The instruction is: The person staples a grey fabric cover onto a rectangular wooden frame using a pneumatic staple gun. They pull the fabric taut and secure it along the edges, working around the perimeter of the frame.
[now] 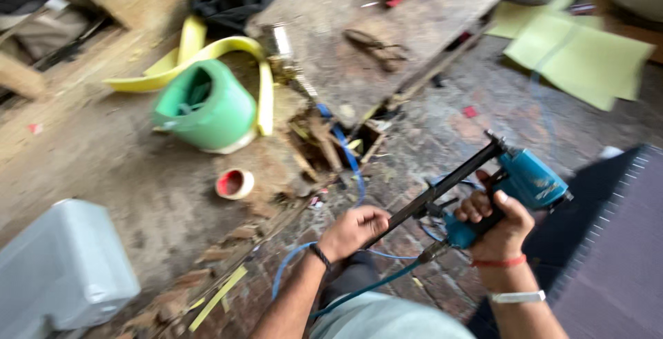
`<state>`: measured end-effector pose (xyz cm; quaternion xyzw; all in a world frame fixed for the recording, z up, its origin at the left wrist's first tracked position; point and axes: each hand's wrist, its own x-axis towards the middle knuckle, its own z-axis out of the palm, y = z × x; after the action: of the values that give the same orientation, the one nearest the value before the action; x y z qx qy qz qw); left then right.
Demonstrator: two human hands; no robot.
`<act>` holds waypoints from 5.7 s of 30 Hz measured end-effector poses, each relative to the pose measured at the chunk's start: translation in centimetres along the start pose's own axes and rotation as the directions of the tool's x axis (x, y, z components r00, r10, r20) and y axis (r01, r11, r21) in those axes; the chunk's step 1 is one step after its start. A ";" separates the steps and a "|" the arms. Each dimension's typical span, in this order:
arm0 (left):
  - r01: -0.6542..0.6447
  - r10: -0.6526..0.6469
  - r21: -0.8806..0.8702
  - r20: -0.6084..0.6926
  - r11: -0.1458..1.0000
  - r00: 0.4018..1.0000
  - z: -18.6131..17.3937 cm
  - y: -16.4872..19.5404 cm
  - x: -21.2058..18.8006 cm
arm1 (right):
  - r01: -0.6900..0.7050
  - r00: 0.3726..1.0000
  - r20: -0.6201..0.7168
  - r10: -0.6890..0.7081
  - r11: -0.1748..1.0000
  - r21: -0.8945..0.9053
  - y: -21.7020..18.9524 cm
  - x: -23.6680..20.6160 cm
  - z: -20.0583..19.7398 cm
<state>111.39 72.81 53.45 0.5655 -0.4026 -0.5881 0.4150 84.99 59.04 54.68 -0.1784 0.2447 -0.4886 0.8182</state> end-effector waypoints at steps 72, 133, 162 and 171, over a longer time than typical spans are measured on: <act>-0.070 0.075 -0.035 0.671 0.997 0.737 7.2 9.4 5.9 | 0.452 0.892 -0.112 -0.438 0.849 0.275 -1.7 -12.2 -5.1; 0.432 -0.430 0.486 -0.123 0.760 0.894 51.3 -57.6 4.2 | -0.492 0.869 -0.481 -0.112 -0.291 -0.821 4.0 -33.8 -64.0; 0.375 -0.471 0.513 0.067 0.772 0.879 47.6 -58.3 -2.0 | -0.542 0.819 -0.571 0.054 -0.249 -0.802 8.1 -40.8 -61.3; 0.579 -0.629 0.451 -0.049 0.679 0.776 42.3 -59.9 -4.0 | -0.526 0.818 -0.560 0.129 -0.226 -0.820 9.7 -42.8 -60.8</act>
<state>67.19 96.65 -0.12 0.7119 -0.3377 -0.6148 0.0352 39.68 98.19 9.53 -0.5779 0.6662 0.0795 0.4646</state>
